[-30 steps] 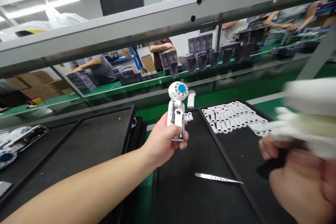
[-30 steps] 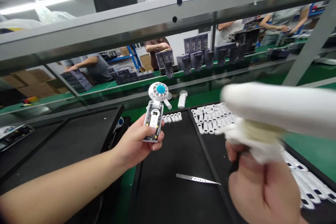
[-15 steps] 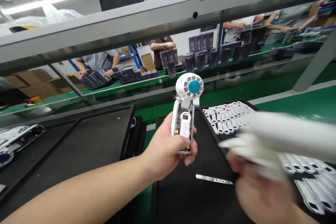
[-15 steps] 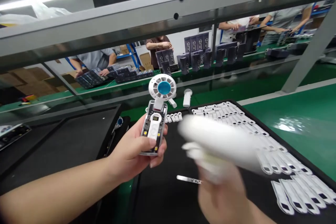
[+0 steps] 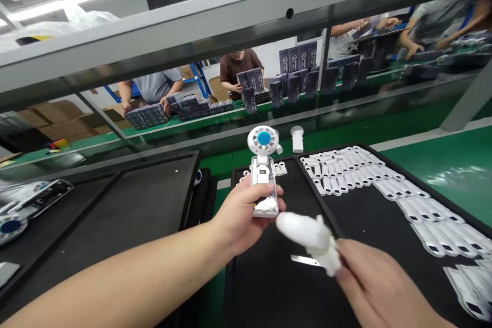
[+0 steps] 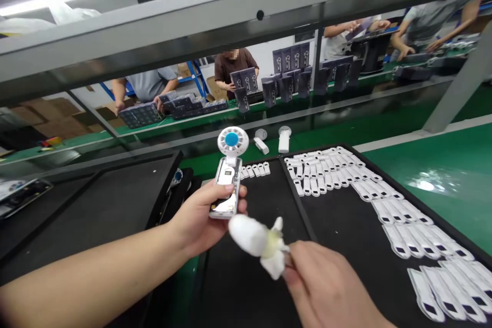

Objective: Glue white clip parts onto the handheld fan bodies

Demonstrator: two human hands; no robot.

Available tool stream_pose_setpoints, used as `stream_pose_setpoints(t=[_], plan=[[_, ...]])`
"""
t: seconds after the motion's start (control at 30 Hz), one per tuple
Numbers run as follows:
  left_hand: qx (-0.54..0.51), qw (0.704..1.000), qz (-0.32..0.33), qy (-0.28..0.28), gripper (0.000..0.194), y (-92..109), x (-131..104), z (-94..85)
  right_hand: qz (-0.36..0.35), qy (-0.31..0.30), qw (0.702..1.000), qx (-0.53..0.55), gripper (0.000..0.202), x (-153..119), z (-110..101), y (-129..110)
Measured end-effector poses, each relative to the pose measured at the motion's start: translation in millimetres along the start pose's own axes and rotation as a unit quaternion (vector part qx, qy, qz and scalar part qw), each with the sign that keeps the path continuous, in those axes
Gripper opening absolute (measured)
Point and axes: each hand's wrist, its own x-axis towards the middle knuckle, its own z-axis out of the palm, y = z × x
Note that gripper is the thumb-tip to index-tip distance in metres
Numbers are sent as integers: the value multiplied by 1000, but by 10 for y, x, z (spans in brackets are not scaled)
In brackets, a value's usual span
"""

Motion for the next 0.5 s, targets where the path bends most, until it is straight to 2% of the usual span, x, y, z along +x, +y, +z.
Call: stream_pose_setpoints(t=[0.07, 0.17, 0.3, 0.5], plan=[[18, 1000, 1, -16, 30, 11, 29, -30, 9, -2, 999, -34, 28, -94, -23, 159], [43, 997, 17, -53, 42, 26, 44, -51, 7, -45, 993, -112, 25, -198, 23, 346], [62, 994, 19, -83, 21, 9, 11, -33, -7, -109, 981, -163, 22, -244, 205, 391], [19, 999, -30, -29, 38, -4, 37, 19, 5, -173, 973, -151, 14, -222, 410, 285]])
